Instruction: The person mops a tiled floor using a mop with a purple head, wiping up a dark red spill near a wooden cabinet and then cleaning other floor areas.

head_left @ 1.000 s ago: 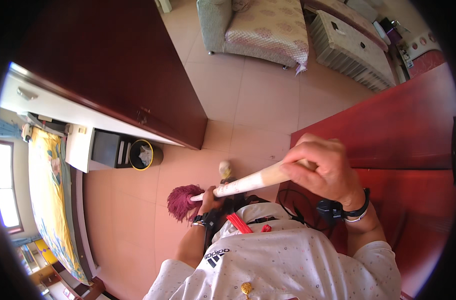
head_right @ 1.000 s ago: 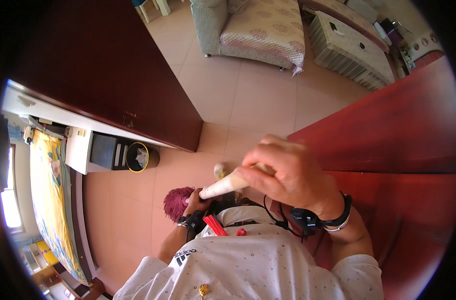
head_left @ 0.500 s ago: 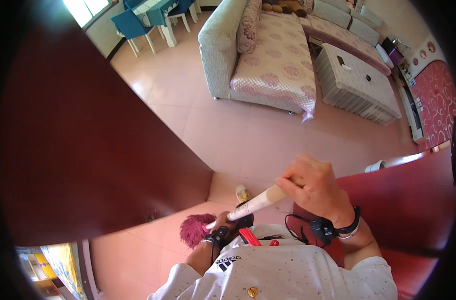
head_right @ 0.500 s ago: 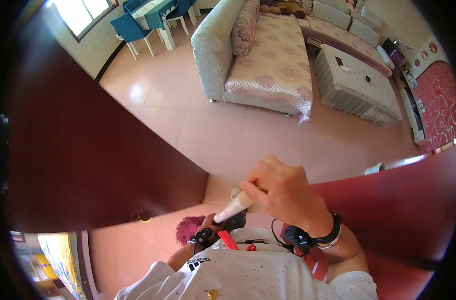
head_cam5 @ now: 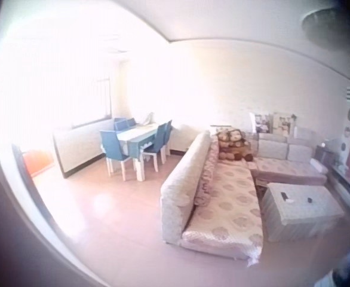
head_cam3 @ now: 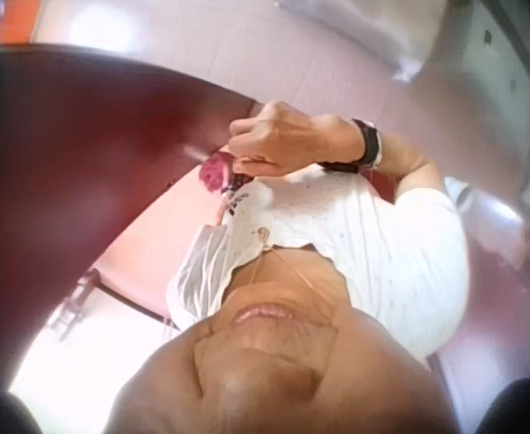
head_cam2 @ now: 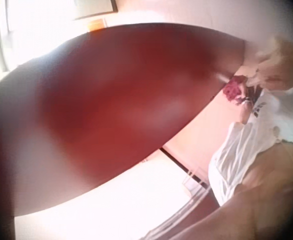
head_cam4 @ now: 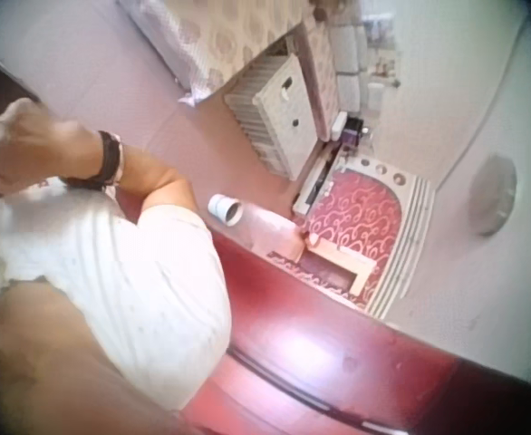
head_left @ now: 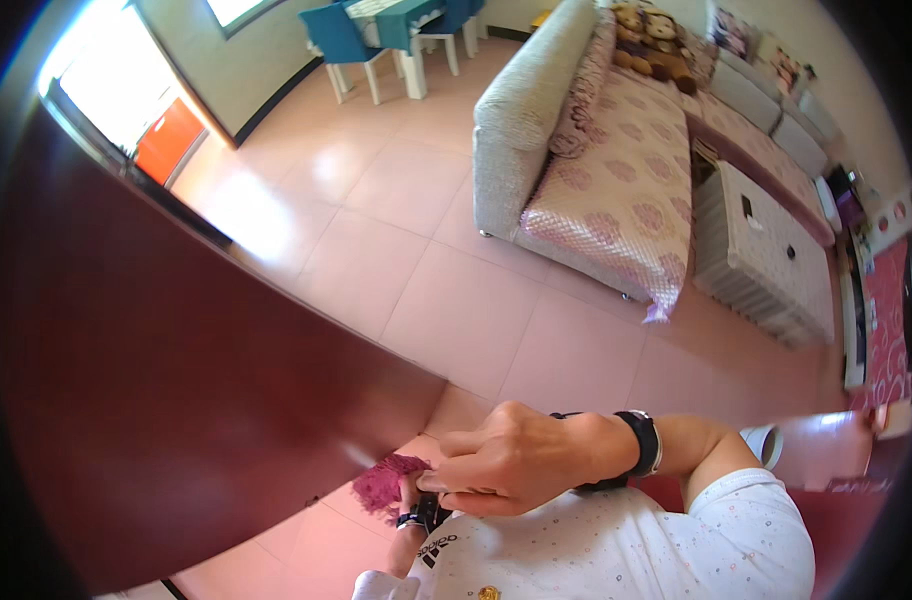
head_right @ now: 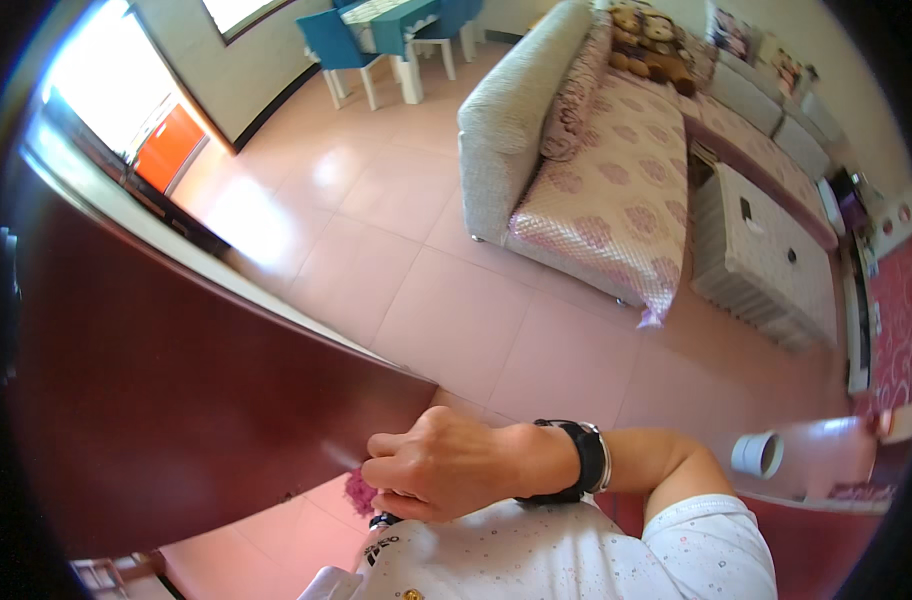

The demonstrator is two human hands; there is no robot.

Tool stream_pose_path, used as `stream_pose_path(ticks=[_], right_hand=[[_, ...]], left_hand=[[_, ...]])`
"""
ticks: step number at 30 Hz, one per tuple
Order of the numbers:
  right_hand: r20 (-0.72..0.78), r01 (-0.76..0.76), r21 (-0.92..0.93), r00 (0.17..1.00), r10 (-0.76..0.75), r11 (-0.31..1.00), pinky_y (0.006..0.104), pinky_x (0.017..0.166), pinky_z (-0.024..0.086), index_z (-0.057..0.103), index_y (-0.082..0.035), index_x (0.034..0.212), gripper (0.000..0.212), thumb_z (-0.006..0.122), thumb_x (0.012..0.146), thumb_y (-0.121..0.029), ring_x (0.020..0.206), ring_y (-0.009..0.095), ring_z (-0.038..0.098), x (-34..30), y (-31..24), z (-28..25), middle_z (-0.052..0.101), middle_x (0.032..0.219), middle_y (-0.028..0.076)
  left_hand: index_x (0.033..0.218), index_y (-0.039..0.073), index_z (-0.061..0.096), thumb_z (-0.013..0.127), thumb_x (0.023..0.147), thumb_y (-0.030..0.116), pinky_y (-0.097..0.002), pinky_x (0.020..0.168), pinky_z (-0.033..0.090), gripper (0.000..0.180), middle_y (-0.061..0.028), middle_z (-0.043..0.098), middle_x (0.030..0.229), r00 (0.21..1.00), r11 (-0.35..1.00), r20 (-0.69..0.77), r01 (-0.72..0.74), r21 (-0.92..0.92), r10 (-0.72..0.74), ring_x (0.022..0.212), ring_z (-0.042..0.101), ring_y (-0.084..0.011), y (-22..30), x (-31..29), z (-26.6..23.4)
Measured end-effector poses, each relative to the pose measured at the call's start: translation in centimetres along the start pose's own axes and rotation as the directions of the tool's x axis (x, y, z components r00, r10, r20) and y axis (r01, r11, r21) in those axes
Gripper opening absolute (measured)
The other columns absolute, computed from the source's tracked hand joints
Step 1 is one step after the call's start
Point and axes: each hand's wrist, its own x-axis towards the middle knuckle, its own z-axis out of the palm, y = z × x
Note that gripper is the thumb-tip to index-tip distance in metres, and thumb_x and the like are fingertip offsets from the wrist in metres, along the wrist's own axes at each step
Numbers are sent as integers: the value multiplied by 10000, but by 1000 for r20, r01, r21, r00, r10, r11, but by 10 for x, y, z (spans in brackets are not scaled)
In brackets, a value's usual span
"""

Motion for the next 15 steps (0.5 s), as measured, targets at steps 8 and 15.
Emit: stream_pose_path(ticks=[8, 15], right_hand=[[316, 190, 129, 922, -222, 973, 295, 372, 385, 563, -67, 708, 71, 585, 727, -132, 426, 207, 480, -1, 43, -47, 479, 652, 45], [367, 150, 113, 912, -182, 982, 262, 430, 428, 579, -34, 662, 107, 681, 628, -39, 502, 174, 556, -36, 117, -143, 586, 732, 98]], left_hand=[[835, 1, 544, 577, 679, 86, -348, 599, 466, 180, -126, 572, 729, 931, 869, -364, -150, -471, -37, 672, 576, -231, -53, 29, 29], [814, -16, 515, 549, 689, 106, -396, 581, 480, 178, -154, 554, 714, 803, 682, -590, -387, -621, -82, 650, 583, -279, -74, 117, 134]])
